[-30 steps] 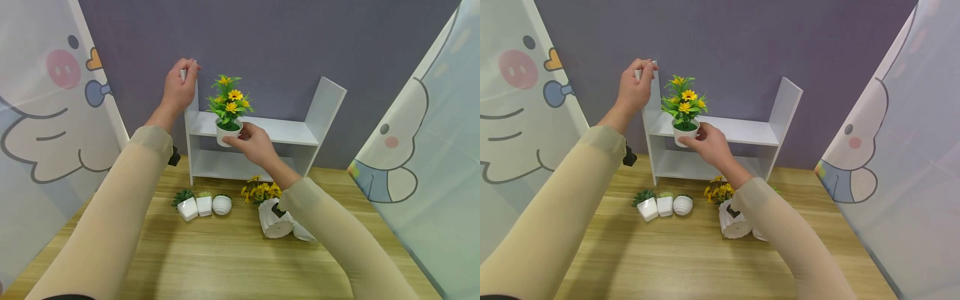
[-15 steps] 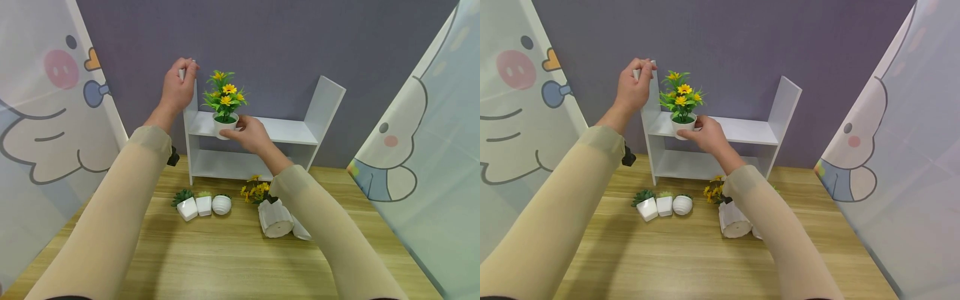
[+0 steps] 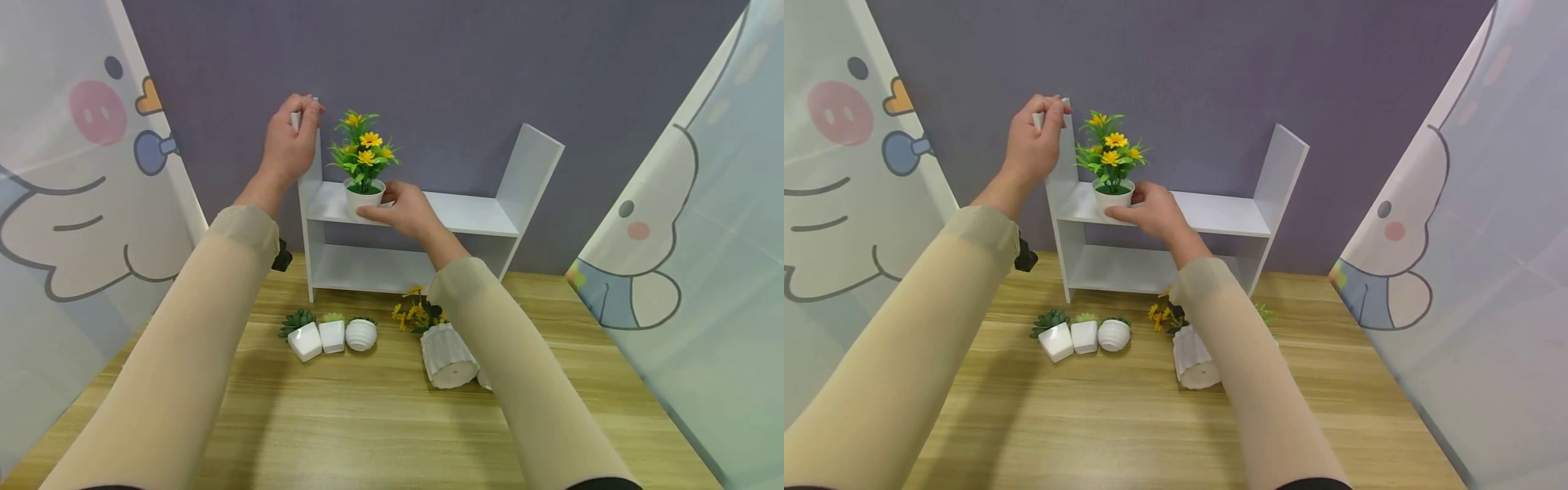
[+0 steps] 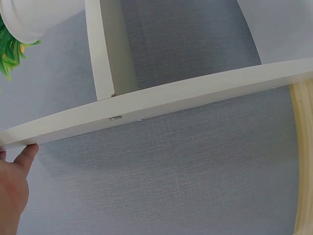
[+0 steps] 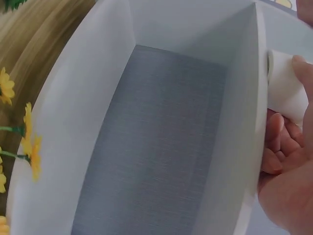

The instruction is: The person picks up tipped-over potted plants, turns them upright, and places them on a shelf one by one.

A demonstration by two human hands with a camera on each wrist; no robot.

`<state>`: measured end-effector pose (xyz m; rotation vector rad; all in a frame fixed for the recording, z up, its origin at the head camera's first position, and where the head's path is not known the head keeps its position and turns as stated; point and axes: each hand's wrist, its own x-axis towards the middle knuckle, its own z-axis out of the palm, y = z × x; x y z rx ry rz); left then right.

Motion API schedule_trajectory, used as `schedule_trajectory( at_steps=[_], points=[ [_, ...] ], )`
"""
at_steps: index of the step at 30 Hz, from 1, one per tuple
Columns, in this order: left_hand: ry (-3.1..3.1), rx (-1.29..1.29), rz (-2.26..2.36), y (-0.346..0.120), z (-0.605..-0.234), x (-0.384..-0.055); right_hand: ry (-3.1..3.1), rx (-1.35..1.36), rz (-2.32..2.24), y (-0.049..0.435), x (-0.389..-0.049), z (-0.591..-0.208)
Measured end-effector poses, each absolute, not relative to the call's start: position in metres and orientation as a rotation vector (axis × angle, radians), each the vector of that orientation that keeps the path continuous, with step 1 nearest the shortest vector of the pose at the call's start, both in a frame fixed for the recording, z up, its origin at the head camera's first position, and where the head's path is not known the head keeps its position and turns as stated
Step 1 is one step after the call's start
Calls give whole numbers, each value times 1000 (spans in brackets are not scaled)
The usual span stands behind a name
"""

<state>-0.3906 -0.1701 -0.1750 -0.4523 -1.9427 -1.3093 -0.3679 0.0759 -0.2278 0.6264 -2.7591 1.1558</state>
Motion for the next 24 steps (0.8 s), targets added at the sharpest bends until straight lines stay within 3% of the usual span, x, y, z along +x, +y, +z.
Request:
schedule_trajectory(
  at_steps=[13, 24],
  points=[
    [-1956, -438, -1306, -173, -176, -391, -2708, 528, 1320, 65, -372, -240],
    [-1959, -419, -1311, -179, -178, -388, -2734, 424, 1202, 49, -371, -244]
  ],
)
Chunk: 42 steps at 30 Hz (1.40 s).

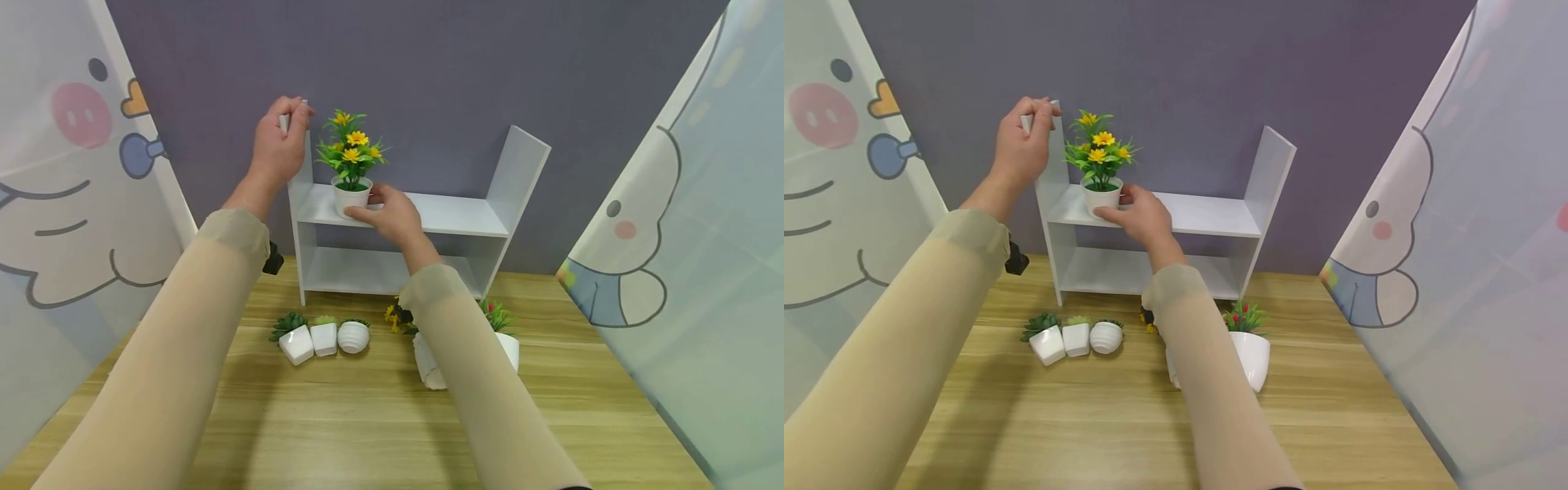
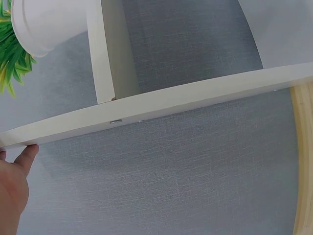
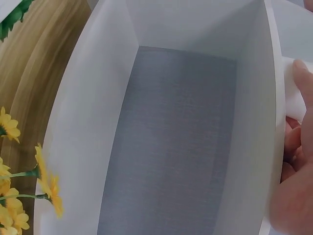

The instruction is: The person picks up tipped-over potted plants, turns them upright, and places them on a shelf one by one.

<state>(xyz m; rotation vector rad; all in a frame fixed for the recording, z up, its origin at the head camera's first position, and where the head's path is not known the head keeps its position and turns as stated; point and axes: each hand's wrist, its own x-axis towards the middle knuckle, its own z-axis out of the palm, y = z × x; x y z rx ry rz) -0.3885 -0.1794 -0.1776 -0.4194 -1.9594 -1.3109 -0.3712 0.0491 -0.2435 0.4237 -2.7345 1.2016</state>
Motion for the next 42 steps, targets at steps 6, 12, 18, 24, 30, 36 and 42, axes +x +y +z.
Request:
schedule_trajectory(
  at_steps=[6, 12, 18, 24, 30, 36, 42],
  points=[
    [-1927, -431, -1303, -179, -178, -391, -2725, 389, 1164, 46, -370, -244],
    [-1925, -439, -1303, -179, -178, -390, -2732, 350, 1127, 45, -371, -245],
    [-1929, -436, -1306, -178, -178, -390, -2745, 329, 1090, 44, -372, -246],
    [-1924, -431, -1309, -177, -178, -389, -2762, 357, 1057, 44, -372, -245],
    [-1916, -440, -1308, -177, -178, -388, -2765, 386, 1023, 45, -370, -244],
    [-1938, -427, -1301, -177, -179, -387, -2762, 392, 1049, 46, -371, -244],
    [-1944, -426, -1308, -176, -179, -386, -2724, 414, 1139, 51, -372, -247]
  ],
)
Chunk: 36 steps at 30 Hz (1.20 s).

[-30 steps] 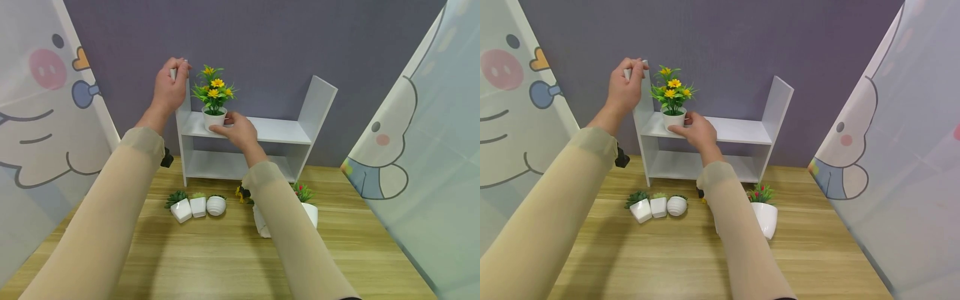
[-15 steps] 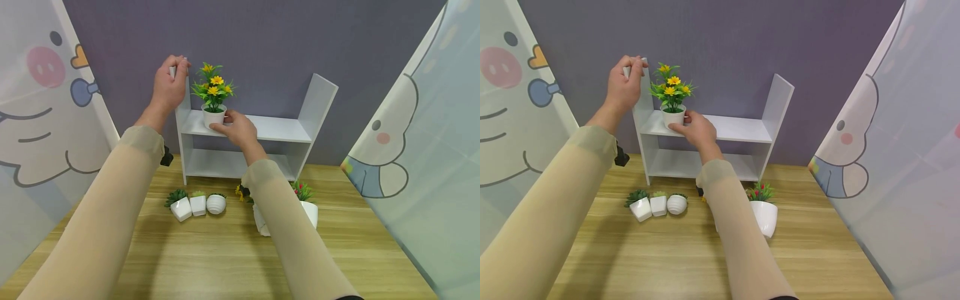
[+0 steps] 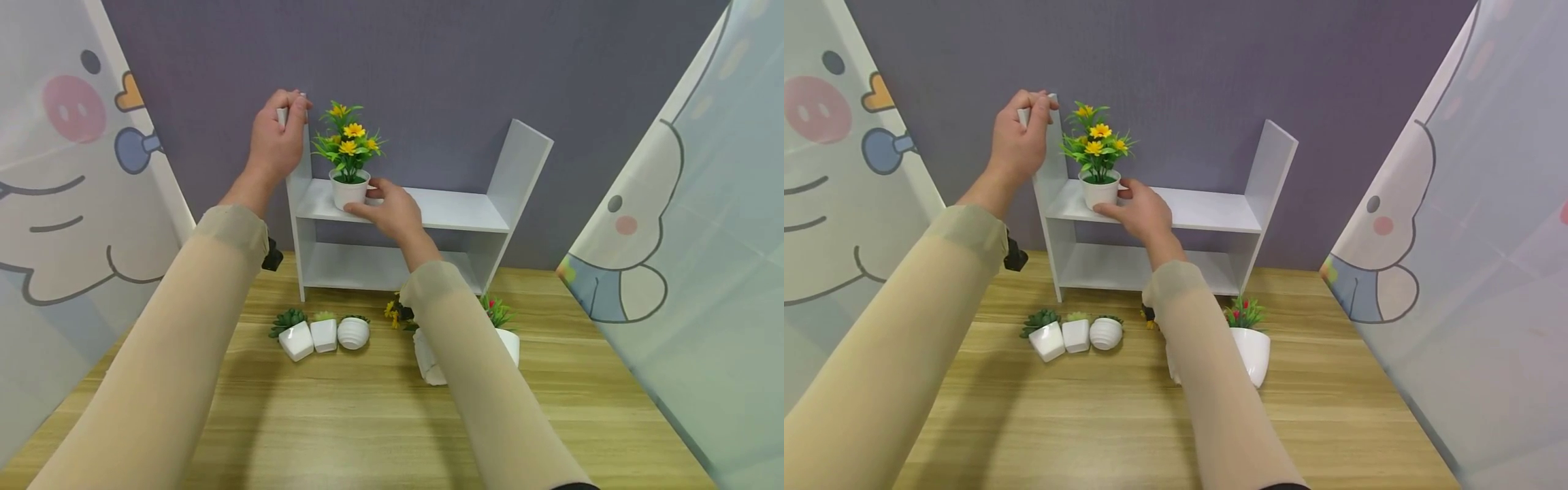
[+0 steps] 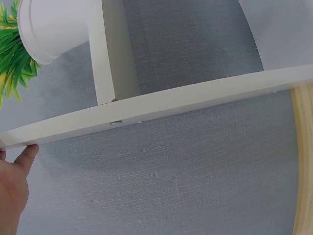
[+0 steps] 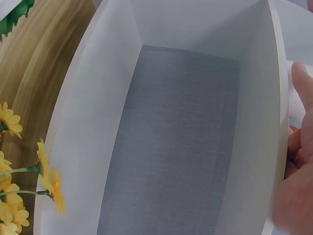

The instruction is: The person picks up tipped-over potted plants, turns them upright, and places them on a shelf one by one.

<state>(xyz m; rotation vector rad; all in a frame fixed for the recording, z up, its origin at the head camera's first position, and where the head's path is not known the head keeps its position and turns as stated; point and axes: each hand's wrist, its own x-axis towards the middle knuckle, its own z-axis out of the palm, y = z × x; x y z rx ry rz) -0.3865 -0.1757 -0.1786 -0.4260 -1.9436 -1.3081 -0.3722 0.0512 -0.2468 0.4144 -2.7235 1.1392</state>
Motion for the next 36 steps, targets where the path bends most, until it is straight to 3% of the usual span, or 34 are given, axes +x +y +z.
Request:
schedule_trajectory(
  at_steps=[19, 36],
  points=[
    [-1933, -413, -1308, -178, -179, -383, -2601, 637, 1295, 94, -348, -242],
    [-1944, -420, -1305, -174, -177, -387, -2696, 750, 1210, 183, -299, -274]
  ],
)
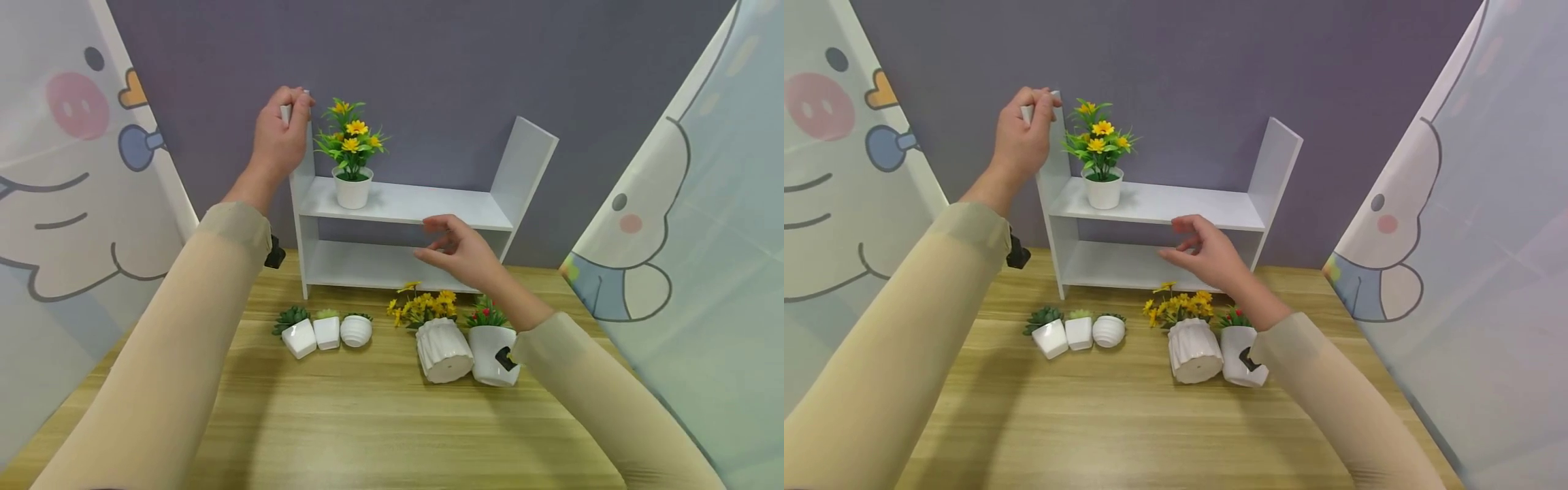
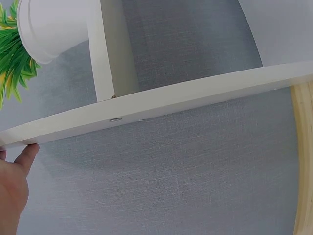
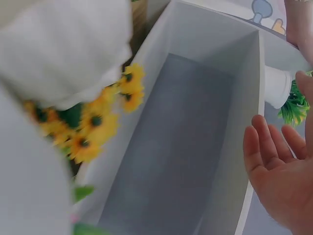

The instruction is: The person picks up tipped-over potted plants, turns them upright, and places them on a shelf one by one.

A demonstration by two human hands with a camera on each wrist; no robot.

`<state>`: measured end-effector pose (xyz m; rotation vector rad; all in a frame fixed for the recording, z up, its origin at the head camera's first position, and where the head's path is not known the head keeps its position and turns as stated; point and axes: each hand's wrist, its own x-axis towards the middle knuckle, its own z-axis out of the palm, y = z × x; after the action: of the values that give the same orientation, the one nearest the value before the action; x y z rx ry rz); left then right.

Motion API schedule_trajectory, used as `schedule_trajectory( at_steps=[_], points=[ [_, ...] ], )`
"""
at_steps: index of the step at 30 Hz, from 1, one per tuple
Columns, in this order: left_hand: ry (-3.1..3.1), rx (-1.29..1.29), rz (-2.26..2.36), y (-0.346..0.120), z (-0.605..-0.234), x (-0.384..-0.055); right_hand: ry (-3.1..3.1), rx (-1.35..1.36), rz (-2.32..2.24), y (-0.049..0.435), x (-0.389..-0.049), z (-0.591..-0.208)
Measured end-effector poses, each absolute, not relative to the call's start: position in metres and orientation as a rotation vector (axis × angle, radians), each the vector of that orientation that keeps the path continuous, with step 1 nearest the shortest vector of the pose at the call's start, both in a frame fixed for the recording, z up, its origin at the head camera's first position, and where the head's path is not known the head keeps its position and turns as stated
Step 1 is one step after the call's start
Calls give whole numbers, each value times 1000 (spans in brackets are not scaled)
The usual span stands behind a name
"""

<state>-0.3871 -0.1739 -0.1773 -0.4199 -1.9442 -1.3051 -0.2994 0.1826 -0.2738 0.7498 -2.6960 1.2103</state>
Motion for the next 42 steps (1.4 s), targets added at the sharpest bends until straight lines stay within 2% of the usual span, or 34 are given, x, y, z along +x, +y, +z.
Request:
schedule_trajectory(
  at_steps=[18, 42],
  points=[
    [-1936, -434, -1297, -174, -178, -389, -2789, 765, 1066, 276, -257, -327],
    [-1953, -434, -1278, -175, -176, -387, -2801, 551, 993, 350, -206, -357]
  ],
)
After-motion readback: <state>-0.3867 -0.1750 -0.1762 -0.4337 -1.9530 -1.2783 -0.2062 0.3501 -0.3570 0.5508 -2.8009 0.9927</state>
